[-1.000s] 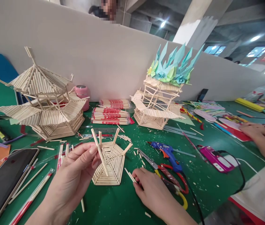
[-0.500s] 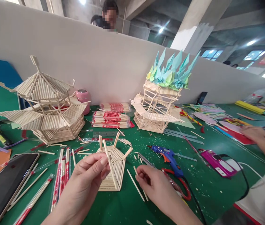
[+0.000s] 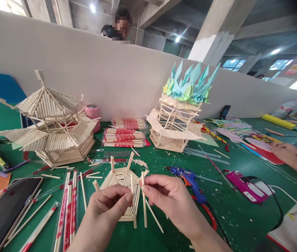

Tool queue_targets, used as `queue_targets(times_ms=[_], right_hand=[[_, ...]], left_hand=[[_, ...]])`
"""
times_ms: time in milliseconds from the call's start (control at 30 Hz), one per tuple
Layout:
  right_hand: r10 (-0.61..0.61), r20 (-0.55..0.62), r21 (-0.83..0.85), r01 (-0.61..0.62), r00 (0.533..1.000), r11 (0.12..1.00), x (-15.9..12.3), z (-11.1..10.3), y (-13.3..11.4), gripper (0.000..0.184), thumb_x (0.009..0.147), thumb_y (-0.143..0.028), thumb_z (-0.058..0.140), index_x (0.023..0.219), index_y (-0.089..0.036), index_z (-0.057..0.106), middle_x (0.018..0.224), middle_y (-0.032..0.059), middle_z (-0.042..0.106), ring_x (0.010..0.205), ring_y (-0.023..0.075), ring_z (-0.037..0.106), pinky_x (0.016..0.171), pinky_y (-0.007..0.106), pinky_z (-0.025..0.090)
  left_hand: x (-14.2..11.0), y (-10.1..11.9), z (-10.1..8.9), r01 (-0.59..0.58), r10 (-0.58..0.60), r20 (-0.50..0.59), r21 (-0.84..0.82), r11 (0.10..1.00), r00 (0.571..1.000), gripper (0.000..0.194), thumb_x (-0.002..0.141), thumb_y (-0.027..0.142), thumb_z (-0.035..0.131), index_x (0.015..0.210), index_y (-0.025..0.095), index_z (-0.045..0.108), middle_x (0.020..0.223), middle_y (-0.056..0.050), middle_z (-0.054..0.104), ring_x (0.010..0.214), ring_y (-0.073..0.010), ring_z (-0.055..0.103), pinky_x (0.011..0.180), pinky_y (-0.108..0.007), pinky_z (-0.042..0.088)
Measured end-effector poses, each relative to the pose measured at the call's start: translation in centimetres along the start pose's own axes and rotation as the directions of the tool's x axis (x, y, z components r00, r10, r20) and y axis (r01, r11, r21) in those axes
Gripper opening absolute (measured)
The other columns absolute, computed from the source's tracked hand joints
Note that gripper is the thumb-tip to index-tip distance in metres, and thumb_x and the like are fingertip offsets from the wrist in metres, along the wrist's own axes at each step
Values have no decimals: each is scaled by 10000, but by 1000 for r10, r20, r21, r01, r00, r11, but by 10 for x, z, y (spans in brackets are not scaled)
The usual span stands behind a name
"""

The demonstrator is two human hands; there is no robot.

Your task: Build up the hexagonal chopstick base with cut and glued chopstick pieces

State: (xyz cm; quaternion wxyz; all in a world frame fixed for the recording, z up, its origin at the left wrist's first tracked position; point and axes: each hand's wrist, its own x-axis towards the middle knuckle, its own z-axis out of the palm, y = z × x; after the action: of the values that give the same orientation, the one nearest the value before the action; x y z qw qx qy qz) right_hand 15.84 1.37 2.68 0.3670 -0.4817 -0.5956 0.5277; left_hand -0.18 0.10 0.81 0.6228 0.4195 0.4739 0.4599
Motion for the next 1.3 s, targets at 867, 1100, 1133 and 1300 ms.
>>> queue_targets(times_ms=[867,1100,1133,1300], right_hand=[[-98,0,-293,94,995,952,-1,12,-3,183,825,-238,492,729,-157,625,642,-9,549,586,112,449,524,210,380],[-97,-6,-290,91,995,953,1,14,-6,175,811,-230,493,690,-159,599,606,-24,497,556,103,417,487,204,347],[-95,-5,-290,89,996,953,1,14,-6,177,809,-232,494,684,-160,596,602,-25,489,551,102,411,483,204,342],[-92,1,-311,88,996,946,0,13,-5,178,812,-228,493,678,-158,588,592,-32,465,544,97,387,479,206,329]], left_hand=[[-2,-6,-2,-49,49,7,187,981,999,222,714,364,618,635,159,647,611,-23,577,587,-134,455,536,-208,366],[-2,-6,-1,-37,38,-4,172,984,999,243,700,384,626,620,156,646,571,-8,547,545,-117,415,506,-198,342],[-2,-6,-1,-36,38,-5,171,985,999,244,701,386,625,622,156,646,574,-9,549,548,-118,416,507,-198,342],[0,-7,-2,-52,54,-9,165,985,999,233,693,378,632,620,158,649,580,-11,559,558,-121,426,516,-197,352]])
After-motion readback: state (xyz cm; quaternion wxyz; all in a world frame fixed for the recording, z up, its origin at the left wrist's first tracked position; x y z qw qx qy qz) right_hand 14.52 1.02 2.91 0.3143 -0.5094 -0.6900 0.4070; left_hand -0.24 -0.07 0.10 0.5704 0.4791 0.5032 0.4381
